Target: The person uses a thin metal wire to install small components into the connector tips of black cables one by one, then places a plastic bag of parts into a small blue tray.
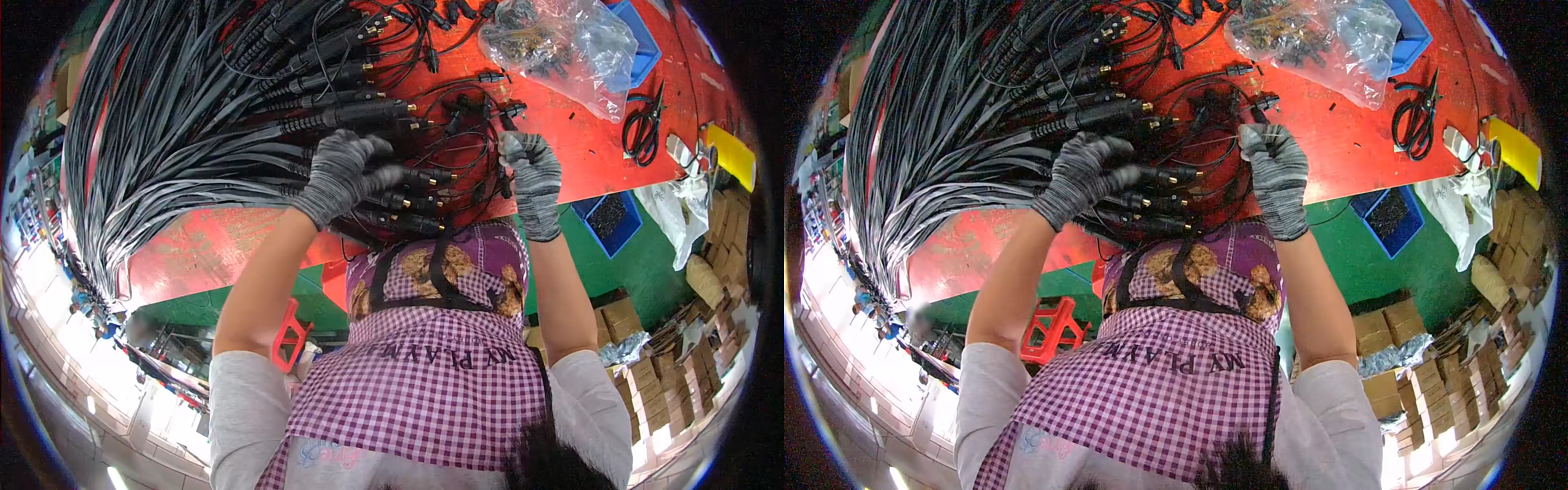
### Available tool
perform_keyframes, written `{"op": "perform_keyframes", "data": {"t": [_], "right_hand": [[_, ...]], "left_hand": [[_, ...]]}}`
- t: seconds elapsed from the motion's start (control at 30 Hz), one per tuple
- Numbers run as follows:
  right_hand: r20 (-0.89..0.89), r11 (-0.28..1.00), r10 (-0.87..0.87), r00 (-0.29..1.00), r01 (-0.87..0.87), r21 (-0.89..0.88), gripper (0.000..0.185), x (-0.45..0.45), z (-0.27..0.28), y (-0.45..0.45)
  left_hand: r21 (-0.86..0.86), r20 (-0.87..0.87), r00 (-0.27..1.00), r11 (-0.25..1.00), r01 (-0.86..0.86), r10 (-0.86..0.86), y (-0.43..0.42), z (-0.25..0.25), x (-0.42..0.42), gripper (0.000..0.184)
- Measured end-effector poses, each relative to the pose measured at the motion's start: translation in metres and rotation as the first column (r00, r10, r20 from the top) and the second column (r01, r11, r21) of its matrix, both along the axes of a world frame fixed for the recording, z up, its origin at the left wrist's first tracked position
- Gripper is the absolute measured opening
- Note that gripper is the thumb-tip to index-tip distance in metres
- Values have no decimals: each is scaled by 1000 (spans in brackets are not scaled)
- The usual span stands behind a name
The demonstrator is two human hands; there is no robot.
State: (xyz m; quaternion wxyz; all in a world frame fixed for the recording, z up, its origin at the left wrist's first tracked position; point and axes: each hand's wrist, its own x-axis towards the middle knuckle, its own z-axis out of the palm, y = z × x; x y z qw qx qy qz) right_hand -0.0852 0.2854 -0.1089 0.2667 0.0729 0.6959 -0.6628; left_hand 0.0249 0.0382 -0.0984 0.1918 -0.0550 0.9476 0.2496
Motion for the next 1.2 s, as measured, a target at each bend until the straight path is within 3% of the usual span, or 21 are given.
{"op": "perform_keyframes", "data": {"t": [0.03,0.07,0.13,0.23,0.27,0.4,0.53,0.73,0.93,1.2], "right_hand": [[19,1000,0,1000,0,-11,8,5,-3,1],[12,994,29,1000,-30,107,6,9,-4,1],[23,999,-33,999,33,30,7,16,-3,-2],[22,994,-105,994,105,-14,9,20,5,-3],[17,991,-132,991,132,-9,10,21,9,-3],[-55,988,-148,987,146,-40,10,24,18,-13],[-110,991,-134,985,133,-24,10,25,20,-15],[29,987,-160,987,159,26,11,26,29,-10],[-31,990,-143,989,142,-22,11,32,20,-18],[-61,989,-125,990,129,70,11,26,31,-13]], "left_hand": [[-10,67,995,997,77,-76,0,5,-2,39],[-17,135,980,989,150,-146,0,9,-5,39],[-28,216,927,947,321,-308,-3,0,-9,39],[40,192,930,949,312,-314,-8,0,-18,38],[113,92,964,964,239,-249,-14,-5,-12,35],[179,7,988,972,150,-154,-16,-8,-7,32],[209,54,994,975,79,-93,-15,-3,-8,32],[217,-18,995,971,102,-100,-16,-5,-7,30],[246,19,997,967,61,-68,-15,1,-8,29],[231,12,998,971,59,-64,-17,-3,-7,30]]}}
